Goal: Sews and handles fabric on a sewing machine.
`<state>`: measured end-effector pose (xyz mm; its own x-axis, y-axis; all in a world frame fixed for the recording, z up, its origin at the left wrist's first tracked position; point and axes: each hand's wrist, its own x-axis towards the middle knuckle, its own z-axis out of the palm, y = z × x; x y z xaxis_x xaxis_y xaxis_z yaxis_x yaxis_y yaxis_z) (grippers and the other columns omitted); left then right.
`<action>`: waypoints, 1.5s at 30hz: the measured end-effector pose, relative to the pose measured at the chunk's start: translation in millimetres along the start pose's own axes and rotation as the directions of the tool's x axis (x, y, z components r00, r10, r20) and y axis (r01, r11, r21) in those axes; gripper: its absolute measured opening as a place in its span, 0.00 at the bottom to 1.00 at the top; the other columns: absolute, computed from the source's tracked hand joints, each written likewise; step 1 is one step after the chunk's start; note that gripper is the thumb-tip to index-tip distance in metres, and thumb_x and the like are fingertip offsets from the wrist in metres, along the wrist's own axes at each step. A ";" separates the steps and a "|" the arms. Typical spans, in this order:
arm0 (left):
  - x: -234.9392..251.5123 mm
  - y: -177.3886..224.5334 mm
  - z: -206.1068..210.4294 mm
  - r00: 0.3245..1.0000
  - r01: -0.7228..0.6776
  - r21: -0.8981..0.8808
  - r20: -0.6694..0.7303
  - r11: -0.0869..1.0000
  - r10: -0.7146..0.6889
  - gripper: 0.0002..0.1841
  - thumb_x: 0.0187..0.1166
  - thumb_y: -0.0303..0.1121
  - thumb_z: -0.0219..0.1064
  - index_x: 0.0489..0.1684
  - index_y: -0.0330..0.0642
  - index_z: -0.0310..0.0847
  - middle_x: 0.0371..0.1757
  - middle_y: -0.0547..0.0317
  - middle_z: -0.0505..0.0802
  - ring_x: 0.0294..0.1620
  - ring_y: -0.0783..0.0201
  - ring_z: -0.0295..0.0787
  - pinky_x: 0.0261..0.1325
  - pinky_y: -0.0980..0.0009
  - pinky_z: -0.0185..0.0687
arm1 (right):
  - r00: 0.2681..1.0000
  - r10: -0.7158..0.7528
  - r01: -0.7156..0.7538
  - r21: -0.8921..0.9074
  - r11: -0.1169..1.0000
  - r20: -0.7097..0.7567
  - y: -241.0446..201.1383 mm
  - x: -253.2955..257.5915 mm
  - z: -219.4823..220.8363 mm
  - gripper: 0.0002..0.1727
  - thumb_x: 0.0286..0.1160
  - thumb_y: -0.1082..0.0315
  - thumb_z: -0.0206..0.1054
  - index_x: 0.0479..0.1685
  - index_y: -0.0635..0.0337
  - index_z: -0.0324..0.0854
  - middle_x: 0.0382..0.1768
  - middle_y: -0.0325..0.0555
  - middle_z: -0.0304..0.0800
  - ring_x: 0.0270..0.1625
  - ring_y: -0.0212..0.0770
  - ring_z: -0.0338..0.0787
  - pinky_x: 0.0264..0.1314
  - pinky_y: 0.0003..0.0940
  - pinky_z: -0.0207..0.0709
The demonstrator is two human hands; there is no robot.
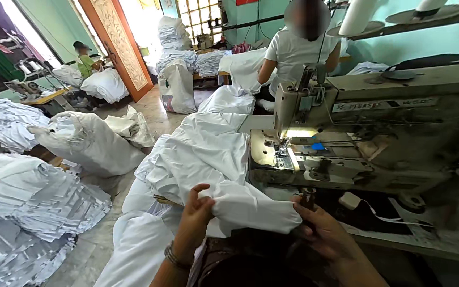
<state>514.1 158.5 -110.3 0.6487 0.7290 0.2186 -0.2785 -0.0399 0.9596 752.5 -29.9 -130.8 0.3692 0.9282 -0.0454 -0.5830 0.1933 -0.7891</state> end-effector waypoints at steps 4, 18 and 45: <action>2.1 19.4 -0.4 0.996 0.083 -0.288 0.038 0.954 -0.075 0.15 0.87 0.32 0.56 0.69 0.46 0.73 0.40 0.61 0.94 0.38 0.67 0.94 0.45 0.66 0.93 | 0.998 0.035 -0.032 -0.051 0.998 0.056 -1.0 2.1 6.8 0.08 0.85 0.59 0.64 0.45 0.46 0.89 0.25 0.34 0.89 0.18 0.21 0.79 0.18 0.15 0.72; -14.8 20.8 -19.1 0.969 -0.232 0.382 0.173 0.895 0.177 0.12 0.65 0.23 0.76 0.46 0.39 0.88 0.44 0.65 0.94 0.45 0.73 0.91 0.50 0.74 0.90 | 0.892 -0.342 0.440 -0.742 0.506 0.296 -11.7 1.7 5.8 0.13 0.70 0.65 0.76 0.53 0.48 0.95 0.36 0.29 0.87 0.38 0.17 0.79 0.40 0.10 0.74; 232.0 -8.1 165.6 0.904 -0.329 0.924 0.368 0.197 -0.218 0.16 0.83 0.36 0.65 0.56 0.30 0.86 0.55 0.31 0.91 0.62 0.33 0.88 0.64 0.33 0.77 | 0.942 -0.317 0.139 -0.736 0.663 -0.107 -25.1 31.3 -29.8 0.14 0.84 0.65 0.65 0.61 0.57 0.89 0.39 0.36 0.93 0.27 0.23 0.86 0.31 0.20 0.84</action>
<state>784.2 214.7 -38.0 0.9079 0.4158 0.0533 0.3860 -0.8789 0.2804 800.2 -15.1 -130.8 0.6101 0.7796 0.1414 0.1972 0.0233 -0.9801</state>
